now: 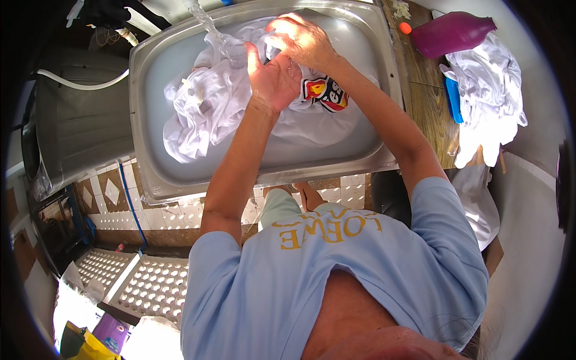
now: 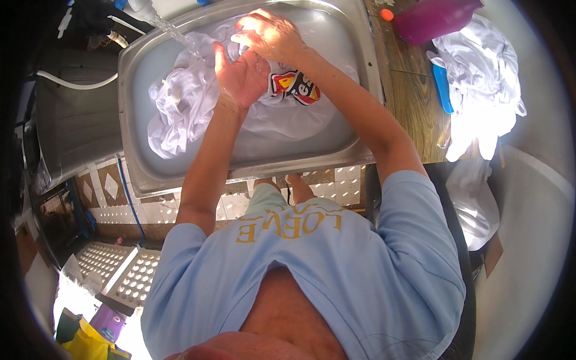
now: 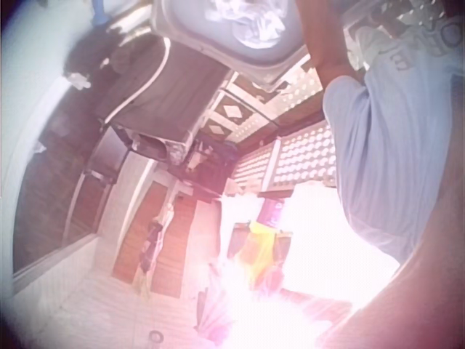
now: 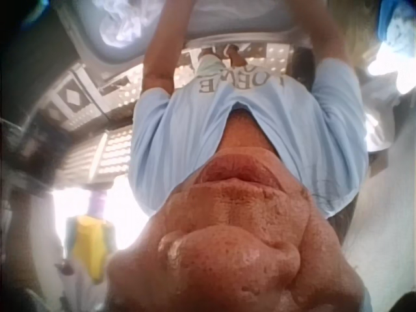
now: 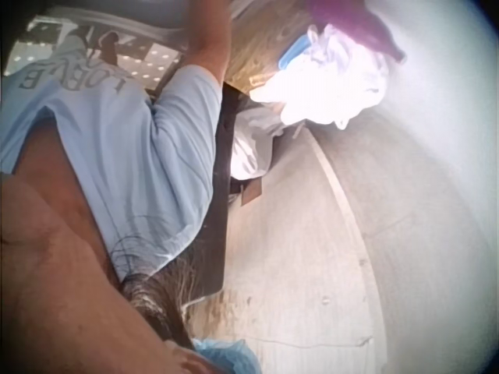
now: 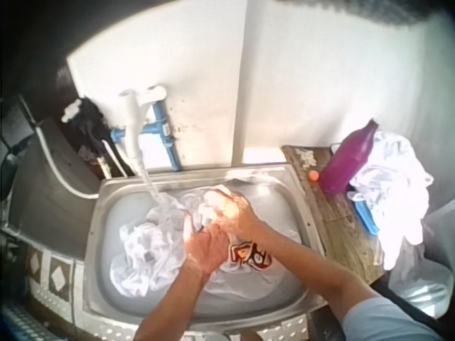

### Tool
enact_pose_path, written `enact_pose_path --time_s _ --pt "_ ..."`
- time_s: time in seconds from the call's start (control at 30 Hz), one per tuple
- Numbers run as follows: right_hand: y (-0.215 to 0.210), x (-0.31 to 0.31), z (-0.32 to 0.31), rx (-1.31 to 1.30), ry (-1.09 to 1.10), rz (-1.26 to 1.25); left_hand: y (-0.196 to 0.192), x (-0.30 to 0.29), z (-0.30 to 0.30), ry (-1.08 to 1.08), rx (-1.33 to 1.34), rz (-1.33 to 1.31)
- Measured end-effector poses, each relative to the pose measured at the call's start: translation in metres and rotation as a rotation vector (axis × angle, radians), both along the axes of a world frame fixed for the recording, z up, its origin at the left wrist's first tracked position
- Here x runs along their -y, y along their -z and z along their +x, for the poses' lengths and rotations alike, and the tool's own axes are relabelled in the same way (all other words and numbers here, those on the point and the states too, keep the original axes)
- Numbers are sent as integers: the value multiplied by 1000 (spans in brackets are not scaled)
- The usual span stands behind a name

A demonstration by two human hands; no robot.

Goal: The person hand-washes a white t-shirt in a basin, scrubbing the fabric against itself and using a bar of soap to clean specific areas.

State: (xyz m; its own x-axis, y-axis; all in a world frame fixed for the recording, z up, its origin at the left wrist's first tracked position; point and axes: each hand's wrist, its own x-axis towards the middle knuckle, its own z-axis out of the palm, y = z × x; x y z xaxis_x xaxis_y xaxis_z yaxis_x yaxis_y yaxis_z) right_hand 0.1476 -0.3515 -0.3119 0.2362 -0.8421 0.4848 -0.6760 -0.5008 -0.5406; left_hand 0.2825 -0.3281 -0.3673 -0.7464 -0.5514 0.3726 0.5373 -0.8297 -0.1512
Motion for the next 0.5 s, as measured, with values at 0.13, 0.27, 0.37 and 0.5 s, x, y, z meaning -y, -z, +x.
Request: enact_pose_path --time_s 0.13,0.27,0.37,0.5 --pt "0 -20 5 -24 18 -100 -56 -20 -12 -235 723 217" --pt "0 -13 7 18 -29 -45 -10 -7 1 -78 185 34" --pt "4 21 -23 409 270 386 -36 -15 -9 -105 412 22" --pt "44 37 -78 1196 143 572 -60 -16 -12 -192 601 69"
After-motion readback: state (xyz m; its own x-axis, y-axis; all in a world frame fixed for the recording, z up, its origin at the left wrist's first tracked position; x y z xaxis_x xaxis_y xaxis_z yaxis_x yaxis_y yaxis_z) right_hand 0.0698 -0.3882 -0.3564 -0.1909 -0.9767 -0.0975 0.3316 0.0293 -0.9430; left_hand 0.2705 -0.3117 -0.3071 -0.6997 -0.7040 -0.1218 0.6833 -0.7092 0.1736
